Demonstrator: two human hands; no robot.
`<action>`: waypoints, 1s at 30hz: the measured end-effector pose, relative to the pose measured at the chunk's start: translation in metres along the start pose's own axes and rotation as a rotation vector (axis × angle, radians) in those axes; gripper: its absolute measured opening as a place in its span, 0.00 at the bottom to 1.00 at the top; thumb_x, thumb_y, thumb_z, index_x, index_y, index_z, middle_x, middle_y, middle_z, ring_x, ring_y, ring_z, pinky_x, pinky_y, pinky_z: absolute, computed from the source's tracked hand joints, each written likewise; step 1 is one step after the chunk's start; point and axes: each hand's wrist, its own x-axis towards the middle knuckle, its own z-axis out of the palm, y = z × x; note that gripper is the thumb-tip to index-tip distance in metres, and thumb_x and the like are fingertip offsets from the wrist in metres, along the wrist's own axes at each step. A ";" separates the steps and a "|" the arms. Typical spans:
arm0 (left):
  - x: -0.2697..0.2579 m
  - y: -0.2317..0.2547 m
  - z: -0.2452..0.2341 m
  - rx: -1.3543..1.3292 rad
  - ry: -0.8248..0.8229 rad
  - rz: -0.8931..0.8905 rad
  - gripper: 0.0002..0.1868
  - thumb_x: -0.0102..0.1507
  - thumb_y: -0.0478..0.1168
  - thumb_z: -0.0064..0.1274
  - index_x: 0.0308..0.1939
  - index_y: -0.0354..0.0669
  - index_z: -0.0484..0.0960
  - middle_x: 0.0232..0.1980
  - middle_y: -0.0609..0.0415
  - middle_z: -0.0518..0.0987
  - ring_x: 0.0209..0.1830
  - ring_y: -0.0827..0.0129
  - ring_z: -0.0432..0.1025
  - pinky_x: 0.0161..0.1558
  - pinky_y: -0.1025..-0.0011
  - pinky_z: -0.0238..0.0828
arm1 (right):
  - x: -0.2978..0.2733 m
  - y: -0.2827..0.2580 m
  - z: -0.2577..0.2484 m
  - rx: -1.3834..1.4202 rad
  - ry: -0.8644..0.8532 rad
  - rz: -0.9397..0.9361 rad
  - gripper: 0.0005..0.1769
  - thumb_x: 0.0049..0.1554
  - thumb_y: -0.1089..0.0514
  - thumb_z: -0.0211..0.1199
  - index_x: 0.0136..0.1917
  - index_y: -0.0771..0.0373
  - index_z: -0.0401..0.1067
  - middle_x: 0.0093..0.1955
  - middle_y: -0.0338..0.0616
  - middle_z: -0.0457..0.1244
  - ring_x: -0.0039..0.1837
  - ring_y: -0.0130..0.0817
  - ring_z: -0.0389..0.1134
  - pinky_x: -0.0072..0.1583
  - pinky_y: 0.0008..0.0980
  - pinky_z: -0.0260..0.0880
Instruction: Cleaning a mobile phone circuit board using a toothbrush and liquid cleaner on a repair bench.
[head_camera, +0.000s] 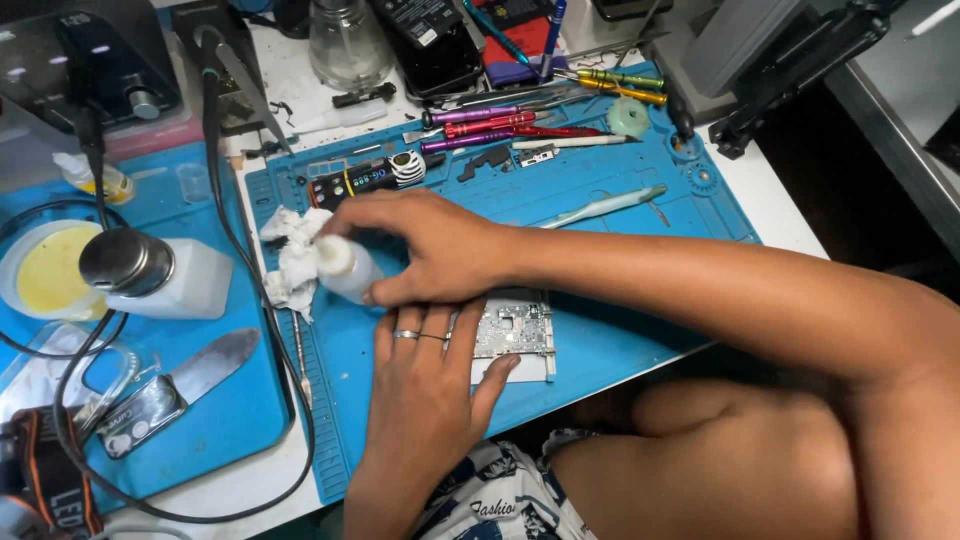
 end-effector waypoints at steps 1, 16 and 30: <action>0.000 0.000 0.000 -0.002 -0.002 0.002 0.30 0.65 0.57 0.53 0.63 0.40 0.76 0.58 0.42 0.74 0.58 0.45 0.65 0.55 0.48 0.61 | -0.006 -0.001 -0.004 0.000 0.002 0.003 0.27 0.47 0.56 0.70 0.59 0.53 0.67 0.61 0.40 0.66 0.62 0.39 0.67 0.60 0.38 0.64; -0.003 -0.004 -0.002 -0.107 -0.042 -0.106 0.28 0.63 0.56 0.55 0.59 0.42 0.76 0.58 0.48 0.73 0.56 0.51 0.65 0.61 0.44 0.58 | -0.181 -0.066 -0.083 -0.415 -0.045 0.684 0.22 0.41 0.45 0.69 0.49 0.51 0.75 0.43 0.33 0.74 0.42 0.31 0.74 0.45 0.33 0.69; -0.004 -0.003 -0.005 -0.123 -0.101 -0.133 0.27 0.64 0.56 0.53 0.61 0.44 0.75 0.59 0.51 0.71 0.59 0.53 0.64 0.65 0.42 0.53 | -0.209 -0.067 -0.065 -0.536 -0.097 0.621 0.21 0.45 0.42 0.70 0.50 0.48 0.75 0.45 0.33 0.73 0.43 0.36 0.73 0.44 0.37 0.71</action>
